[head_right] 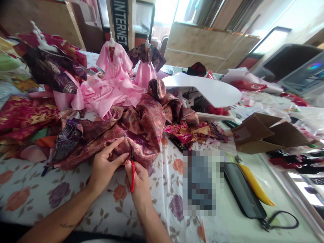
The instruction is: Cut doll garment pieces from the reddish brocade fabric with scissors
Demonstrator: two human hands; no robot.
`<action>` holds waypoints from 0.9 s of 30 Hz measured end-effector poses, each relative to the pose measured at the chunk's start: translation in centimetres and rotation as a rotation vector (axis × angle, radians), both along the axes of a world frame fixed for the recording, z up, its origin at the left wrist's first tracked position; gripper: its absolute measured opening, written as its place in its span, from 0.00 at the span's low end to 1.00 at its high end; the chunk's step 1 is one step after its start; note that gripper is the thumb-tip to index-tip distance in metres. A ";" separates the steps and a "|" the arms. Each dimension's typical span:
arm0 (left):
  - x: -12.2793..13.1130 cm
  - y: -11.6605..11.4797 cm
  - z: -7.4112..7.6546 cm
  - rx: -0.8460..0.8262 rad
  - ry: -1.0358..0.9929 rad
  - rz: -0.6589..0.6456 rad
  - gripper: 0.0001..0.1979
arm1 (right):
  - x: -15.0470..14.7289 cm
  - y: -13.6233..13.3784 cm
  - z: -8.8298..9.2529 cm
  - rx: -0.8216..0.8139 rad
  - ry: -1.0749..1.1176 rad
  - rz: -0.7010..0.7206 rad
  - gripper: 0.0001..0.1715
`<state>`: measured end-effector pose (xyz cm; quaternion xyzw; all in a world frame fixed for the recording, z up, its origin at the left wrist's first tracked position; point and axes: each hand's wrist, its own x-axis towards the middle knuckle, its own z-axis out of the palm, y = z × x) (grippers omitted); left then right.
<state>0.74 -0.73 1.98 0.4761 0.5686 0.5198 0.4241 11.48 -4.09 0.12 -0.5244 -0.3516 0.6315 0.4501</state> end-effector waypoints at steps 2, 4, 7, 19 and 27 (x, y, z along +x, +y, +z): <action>-0.1 0.0 0.0 0.004 -0.001 -0.009 0.22 | 0.1 0.0 0.1 -0.004 -0.001 0.004 0.28; -0.2 0.1 -0.1 0.004 0.005 -0.019 0.22 | 0.3 0.0 0.1 0.000 -0.007 0.010 0.28; -0.5 0.1 -0.2 -0.016 0.034 -0.018 0.23 | 0.7 0.1 0.2 0.013 -0.024 0.055 0.28; -1.7 0.0 -0.8 -0.047 0.009 -0.064 0.22 | 0.2 0.5 0.7 -0.058 -0.036 0.097 0.30; -1.6 -0.1 -0.9 -0.057 0.009 -0.074 0.22 | 0.3 0.4 -0.1 -0.030 -0.032 0.113 0.30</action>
